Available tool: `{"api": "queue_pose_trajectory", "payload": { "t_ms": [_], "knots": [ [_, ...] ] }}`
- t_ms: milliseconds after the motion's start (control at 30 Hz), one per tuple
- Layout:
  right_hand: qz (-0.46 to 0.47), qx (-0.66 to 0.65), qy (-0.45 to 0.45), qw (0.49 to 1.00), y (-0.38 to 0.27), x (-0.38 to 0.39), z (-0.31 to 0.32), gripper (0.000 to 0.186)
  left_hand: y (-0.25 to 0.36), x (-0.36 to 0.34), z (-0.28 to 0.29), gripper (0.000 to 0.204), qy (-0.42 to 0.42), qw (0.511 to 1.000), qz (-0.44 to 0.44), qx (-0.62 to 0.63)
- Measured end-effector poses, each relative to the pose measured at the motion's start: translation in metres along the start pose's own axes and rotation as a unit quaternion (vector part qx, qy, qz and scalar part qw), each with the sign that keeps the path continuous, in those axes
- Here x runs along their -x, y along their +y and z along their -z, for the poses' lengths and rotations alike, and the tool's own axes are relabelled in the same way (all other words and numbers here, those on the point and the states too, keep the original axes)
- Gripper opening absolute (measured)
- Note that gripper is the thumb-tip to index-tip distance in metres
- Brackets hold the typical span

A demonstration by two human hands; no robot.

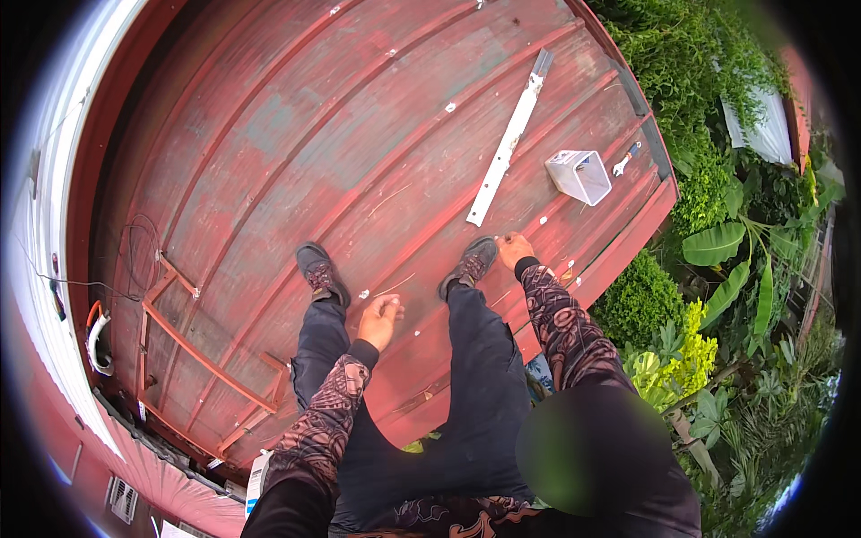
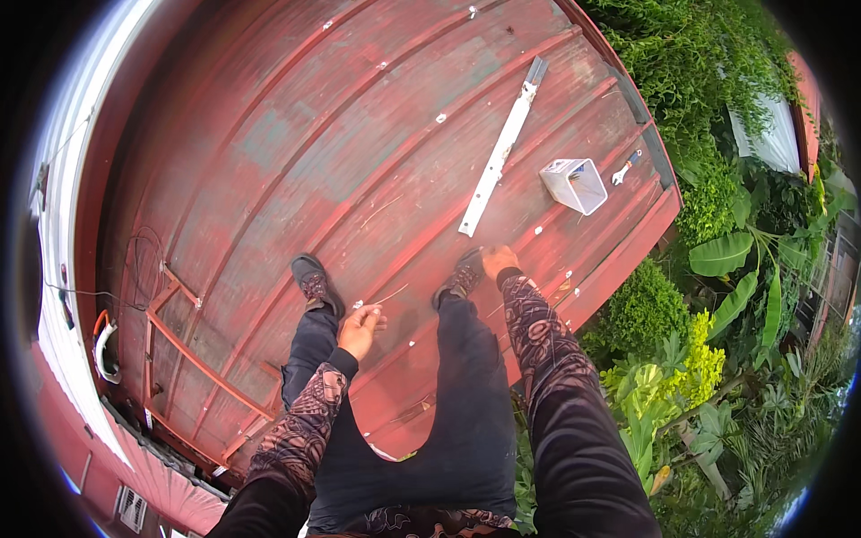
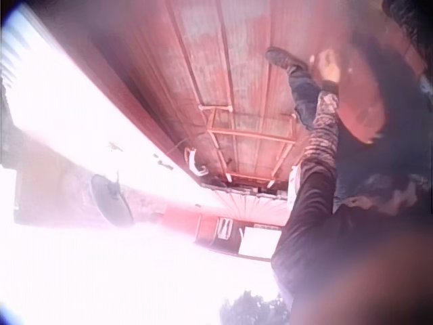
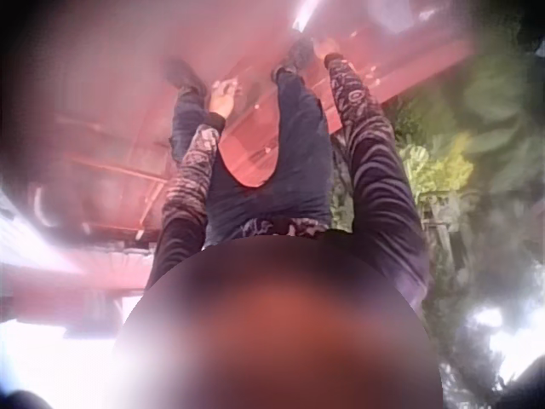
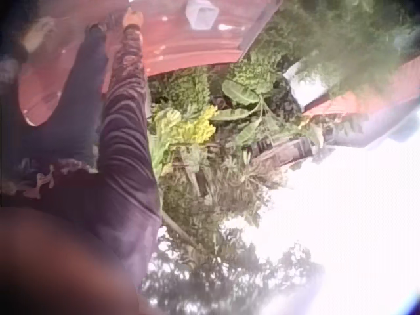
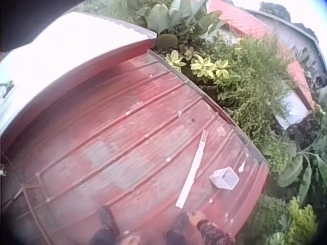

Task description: The person lifts a white outdoor air conditioner unit and positions it onto a red metal roof. They adjust the unit's placement with both hands and then step back to check the positioning.

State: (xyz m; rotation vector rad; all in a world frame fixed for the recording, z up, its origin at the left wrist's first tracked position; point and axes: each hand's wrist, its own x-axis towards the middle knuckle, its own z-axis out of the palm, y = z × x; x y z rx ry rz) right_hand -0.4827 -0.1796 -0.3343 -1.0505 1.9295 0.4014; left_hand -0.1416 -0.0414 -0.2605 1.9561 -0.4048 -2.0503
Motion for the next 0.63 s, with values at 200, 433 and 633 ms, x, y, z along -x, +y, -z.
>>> {"api": "queue_pose_trajectory", "payload": {
  "t_ms": [200, 433, 633],
  "knots": [
    [0.019, 0.082, 0.019, 0.996, 0.009, -0.160, 0.001, 0.054, -0.006, -0.026, -0.076, 0.033, -0.079, 0.983, -0.005, -0.164],
    [0.047, 0.026, 0.147, 0.988, 0.000, -0.290, 0.001, 0.061, 0.056, -0.042, -0.078, 0.033, -0.063, 0.998, -0.020, 0.014],
    [0.038, -0.141, 0.102, 0.984, -0.008, -0.374, 0.029, 0.073, 0.085, -0.045, -0.065, 0.034, -0.030, 0.987, 0.050, 0.152]
  ]
}}
